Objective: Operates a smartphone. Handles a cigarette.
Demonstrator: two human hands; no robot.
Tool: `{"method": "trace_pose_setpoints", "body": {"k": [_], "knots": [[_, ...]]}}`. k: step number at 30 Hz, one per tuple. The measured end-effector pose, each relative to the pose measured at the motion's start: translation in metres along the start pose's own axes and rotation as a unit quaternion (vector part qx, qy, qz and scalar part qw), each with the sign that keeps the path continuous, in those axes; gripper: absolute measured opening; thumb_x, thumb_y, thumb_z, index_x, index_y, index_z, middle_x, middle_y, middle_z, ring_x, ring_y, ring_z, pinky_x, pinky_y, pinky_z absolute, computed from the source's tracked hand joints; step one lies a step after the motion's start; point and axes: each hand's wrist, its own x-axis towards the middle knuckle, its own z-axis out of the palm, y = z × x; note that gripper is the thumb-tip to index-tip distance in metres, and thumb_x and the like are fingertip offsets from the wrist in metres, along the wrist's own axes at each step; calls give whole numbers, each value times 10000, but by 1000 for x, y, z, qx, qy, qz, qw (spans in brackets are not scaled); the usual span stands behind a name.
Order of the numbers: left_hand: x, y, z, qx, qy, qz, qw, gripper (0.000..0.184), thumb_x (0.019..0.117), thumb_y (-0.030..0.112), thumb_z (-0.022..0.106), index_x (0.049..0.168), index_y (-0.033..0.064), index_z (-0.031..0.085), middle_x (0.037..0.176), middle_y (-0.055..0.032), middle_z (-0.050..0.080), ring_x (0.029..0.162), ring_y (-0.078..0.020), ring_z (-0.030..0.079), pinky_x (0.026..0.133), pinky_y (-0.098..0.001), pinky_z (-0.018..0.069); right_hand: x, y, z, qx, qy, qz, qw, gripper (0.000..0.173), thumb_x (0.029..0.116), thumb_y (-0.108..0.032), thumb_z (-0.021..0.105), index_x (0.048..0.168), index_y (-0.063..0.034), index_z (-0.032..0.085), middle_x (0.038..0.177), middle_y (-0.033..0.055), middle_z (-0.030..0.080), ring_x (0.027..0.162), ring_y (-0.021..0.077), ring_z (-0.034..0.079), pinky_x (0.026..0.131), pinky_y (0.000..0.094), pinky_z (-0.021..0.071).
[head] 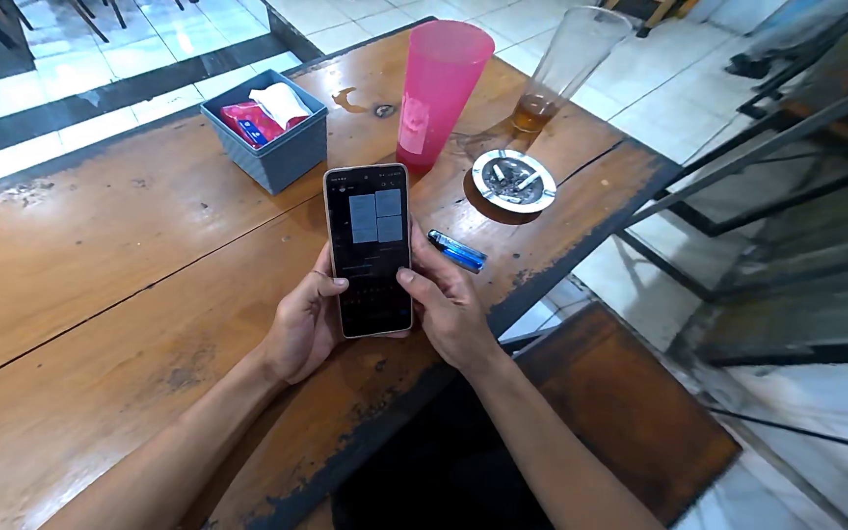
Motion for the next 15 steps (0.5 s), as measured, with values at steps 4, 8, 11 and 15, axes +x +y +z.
{"method": "trace_pose_setpoints", "body": {"k": [4, 8, 11, 15], "knots": [[1, -1, -1, -11, -4, -2, 1000, 523, 1041, 224, 274, 1552, 332, 295, 1400, -118, 561, 1271, -297, 588, 1031, -548, 514, -1, 2, 0, 4, 14, -7, 1000, 527, 1062, -128, 446, 1585, -95, 395, 1628, 67, 399, 1400, 214, 508, 1124, 402, 488], [2, 0, 3, 21, 44, -21, 999, 484, 1073, 238, 288, 1551, 313, 296, 1350, -138, 603, 1210, -314, 633, 989, -537, 552, -2, 2, -3, 7, 3, -11, 1000, 509, 1074, -217, 361, 1563, -94, 434, 1649, 57, 362, 1428, 189, 468, 1140, 381, 456], [3, -2, 2, 5, 29, -7, 1000, 479, 1094, 136, 368, 1552, 243, 275, 1314, -223, 606, 1151, -408, 661, 944, -601, 572, -2, 3, -3, 2, 7, -5, 1000, 527, 1072, -268, 342, 1565, -106, 434, 1645, 51, 373, 1438, 179, 453, 1150, 377, 435], [1, -1, 0, 4, 10, -11, 1000, 511, 1043, 244, 322, 1549, 308, 302, 1372, -129, 583, 1240, -303, 607, 1017, -538, 527, -3, 2, -4, 4, 3, 18, 1000, 583, 1064, -344, 335, 1609, -138, 356, 1615, 54, 420, 1408, 180, 485, 1135, 380, 445]]}}
